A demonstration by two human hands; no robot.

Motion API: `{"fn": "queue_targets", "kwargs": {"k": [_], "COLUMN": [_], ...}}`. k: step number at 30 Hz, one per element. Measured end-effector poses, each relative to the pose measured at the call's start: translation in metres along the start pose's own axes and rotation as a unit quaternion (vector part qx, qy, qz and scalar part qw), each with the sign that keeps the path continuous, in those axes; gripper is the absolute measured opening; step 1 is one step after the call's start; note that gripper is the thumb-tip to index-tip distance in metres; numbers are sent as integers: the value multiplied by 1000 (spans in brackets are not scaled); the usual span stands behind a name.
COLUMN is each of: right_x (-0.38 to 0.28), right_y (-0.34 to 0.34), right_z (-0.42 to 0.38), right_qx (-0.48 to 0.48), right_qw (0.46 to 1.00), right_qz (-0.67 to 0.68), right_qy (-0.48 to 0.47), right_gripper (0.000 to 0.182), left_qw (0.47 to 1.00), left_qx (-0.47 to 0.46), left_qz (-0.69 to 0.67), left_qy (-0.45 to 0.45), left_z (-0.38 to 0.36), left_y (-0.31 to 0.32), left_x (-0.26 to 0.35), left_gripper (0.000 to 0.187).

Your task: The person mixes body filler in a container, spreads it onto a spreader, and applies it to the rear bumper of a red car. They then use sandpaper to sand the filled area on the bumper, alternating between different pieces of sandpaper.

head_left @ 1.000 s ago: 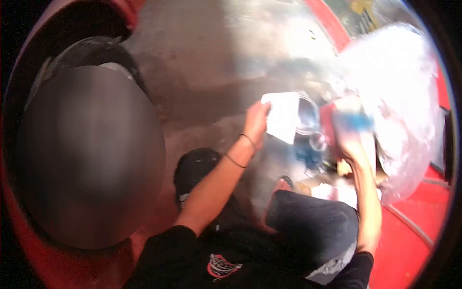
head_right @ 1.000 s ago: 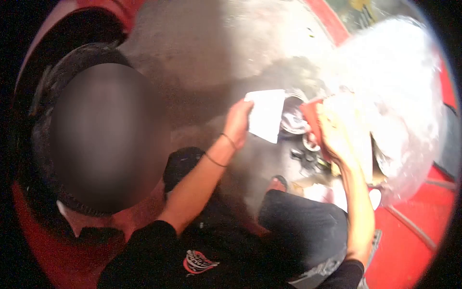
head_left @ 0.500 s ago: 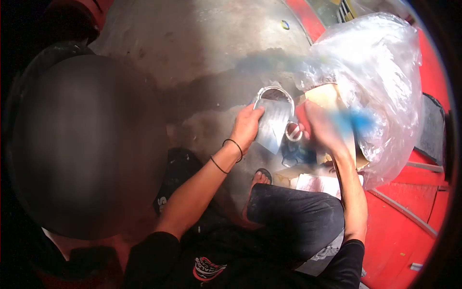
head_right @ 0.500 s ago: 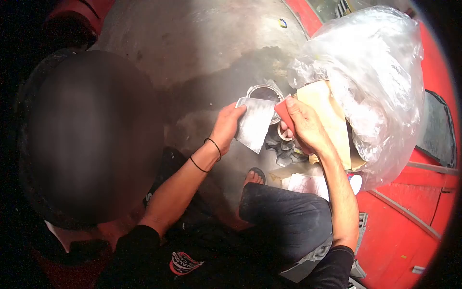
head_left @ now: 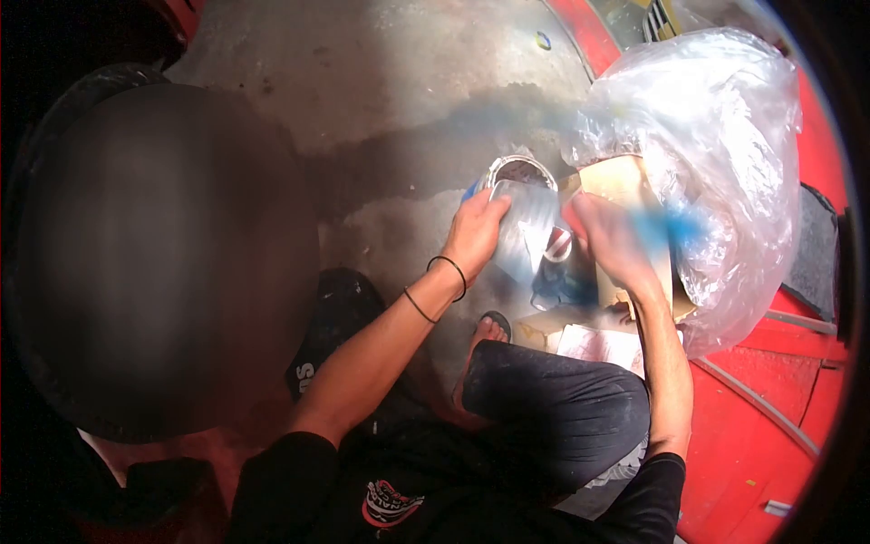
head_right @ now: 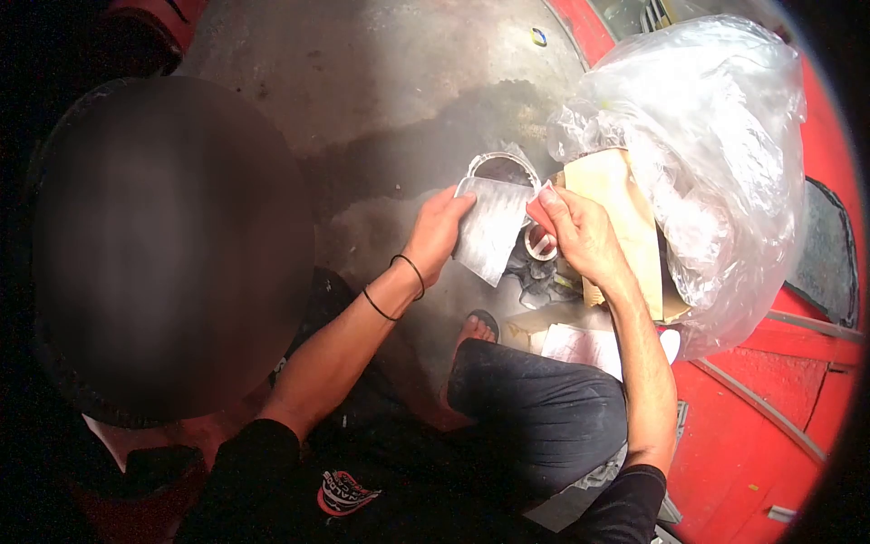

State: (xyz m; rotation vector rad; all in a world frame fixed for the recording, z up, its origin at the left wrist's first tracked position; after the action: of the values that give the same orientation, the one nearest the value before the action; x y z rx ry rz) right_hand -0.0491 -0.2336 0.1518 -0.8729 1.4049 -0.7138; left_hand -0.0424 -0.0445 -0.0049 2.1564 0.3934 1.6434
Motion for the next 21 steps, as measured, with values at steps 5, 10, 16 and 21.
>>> {"fn": "queue_targets", "kwargs": {"k": [5, 10, 16, 21], "right_x": [6, -24, -19, -6], "right_y": [3, -4, -3, 1], "right_z": [0, -15, -11, -7], "right_qx": [-19, -111, -107, -90], "right_qw": [1000, 979, 989, 991], "right_qz": [7, 116, 79, 78], "right_qy": [16, 124, 67, 65], "right_gripper": [54, 46, 38, 36], "left_qw": [1000, 1000, 999, 1000], "left_qx": [10, 23, 33, 19], "left_qz": [-13, 4, -23, -12], "left_qy": [6, 8, -9, -7], "left_z": [3, 12, 7, 3], "left_y": [3, -5, -4, -1], "left_x": [-2, -5, 4, 7], "left_gripper": [34, 32, 32, 33]}}
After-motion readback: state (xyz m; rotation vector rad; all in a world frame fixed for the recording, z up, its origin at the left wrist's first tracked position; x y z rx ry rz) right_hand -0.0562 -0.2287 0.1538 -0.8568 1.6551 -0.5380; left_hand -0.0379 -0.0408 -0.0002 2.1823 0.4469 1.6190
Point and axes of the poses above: each hand's wrist, its own z-axis towards the middle knuckle, its own y-axis out of the palm, x = y × z, the point moved 5 cm from there along z, towards the middle knuckle, and after that the axes turned 6 degrees about x, right-handed, at the moved point
